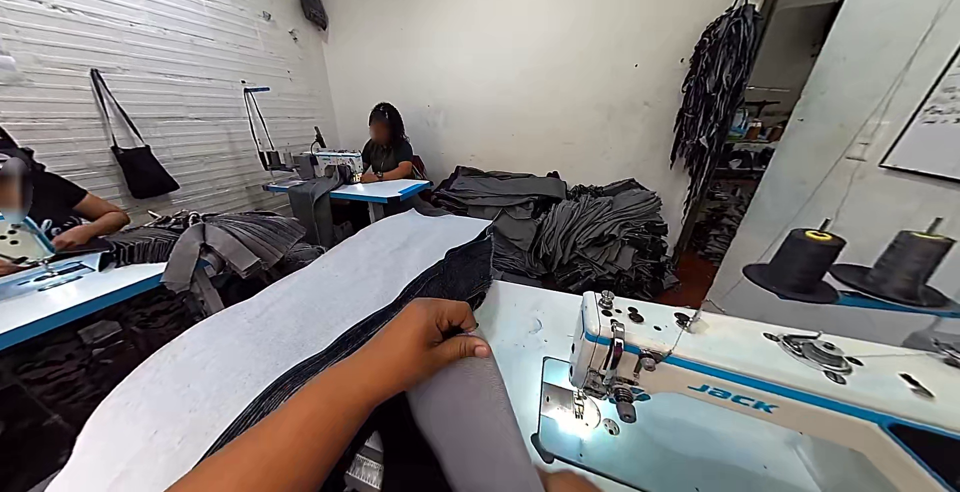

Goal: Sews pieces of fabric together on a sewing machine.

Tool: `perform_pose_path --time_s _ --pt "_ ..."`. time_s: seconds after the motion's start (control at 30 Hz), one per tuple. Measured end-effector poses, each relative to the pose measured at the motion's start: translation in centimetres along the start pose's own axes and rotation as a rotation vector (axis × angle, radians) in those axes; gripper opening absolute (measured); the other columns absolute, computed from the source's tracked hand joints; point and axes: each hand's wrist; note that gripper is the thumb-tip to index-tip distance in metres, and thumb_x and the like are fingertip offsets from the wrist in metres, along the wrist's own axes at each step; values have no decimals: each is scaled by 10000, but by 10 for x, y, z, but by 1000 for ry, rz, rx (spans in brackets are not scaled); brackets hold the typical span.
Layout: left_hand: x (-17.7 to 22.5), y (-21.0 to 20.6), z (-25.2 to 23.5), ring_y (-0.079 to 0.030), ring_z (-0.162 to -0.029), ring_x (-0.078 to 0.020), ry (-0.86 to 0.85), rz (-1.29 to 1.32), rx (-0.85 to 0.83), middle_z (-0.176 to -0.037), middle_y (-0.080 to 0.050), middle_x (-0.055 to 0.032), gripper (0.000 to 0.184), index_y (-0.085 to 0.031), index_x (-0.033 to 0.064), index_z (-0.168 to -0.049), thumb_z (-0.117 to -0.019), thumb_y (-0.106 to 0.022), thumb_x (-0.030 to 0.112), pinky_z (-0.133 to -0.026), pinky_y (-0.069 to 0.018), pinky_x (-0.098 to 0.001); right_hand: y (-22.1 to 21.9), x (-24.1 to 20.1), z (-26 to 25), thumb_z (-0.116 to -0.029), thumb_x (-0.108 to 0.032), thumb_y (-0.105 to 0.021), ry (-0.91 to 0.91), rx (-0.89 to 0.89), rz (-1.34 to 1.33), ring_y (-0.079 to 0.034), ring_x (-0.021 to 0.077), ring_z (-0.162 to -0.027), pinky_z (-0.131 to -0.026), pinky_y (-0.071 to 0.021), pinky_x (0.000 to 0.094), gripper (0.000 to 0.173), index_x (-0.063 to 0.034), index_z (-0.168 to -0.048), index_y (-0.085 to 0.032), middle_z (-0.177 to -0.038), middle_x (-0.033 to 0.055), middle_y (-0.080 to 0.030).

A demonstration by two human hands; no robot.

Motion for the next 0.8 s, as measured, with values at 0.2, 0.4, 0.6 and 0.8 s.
perform_pose_path --time_s 0.2,0.4,0.6,0.8 --pt "30 -46 -5 -551 -567 -62 -269 -307 145 -622 -583 -1 410 -653 78 -773 -979 -616 430 -533 -441 -195 5 -17 -16 -1064 -330 -517 495 718 -239 -680 18 -868 -796 -565 213 410 46 -1172 -639 -948 78 -717" --pt "29 -38 -1 -694 -794 -86 -182 -295 31 -897 -724 -16 368 -711 93 -843 -1001 -582 400 -662 -561 -250 17 -17 -8 -1096 -258 -443 459 734 -446 -605 -77 -741 -694 -520 129 292 -59 -980 -622 -796 -80 -619" --pt "37 -46 -3 -591 -628 -12 -227 -356 133 -721 -640 53 352 -681 142 -780 -974 -599 423 -555 -463 -171 30 -38 -10 -1096 -266 -455 581 872 -383 -624 -60 -785 -724 -537 129 280 -44 -1025 -610 -847 -52 -643" --pt "41 -60 -4 -632 -569 -123 -209 -527 268 -677 -655 10 516 -713 98 -1089 -1001 -485 552 -513 -505 -288 34 -43 -12 -1086 -192 -469 555 974 -336 -595 -63 -728 -696 -512 110 254 -29 -974 -629 -788 -44 -623"
Point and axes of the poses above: each hand's wrist, its own z-axis away from the middle knuckle, its own y-axis out of the back of the hand, x = y × z
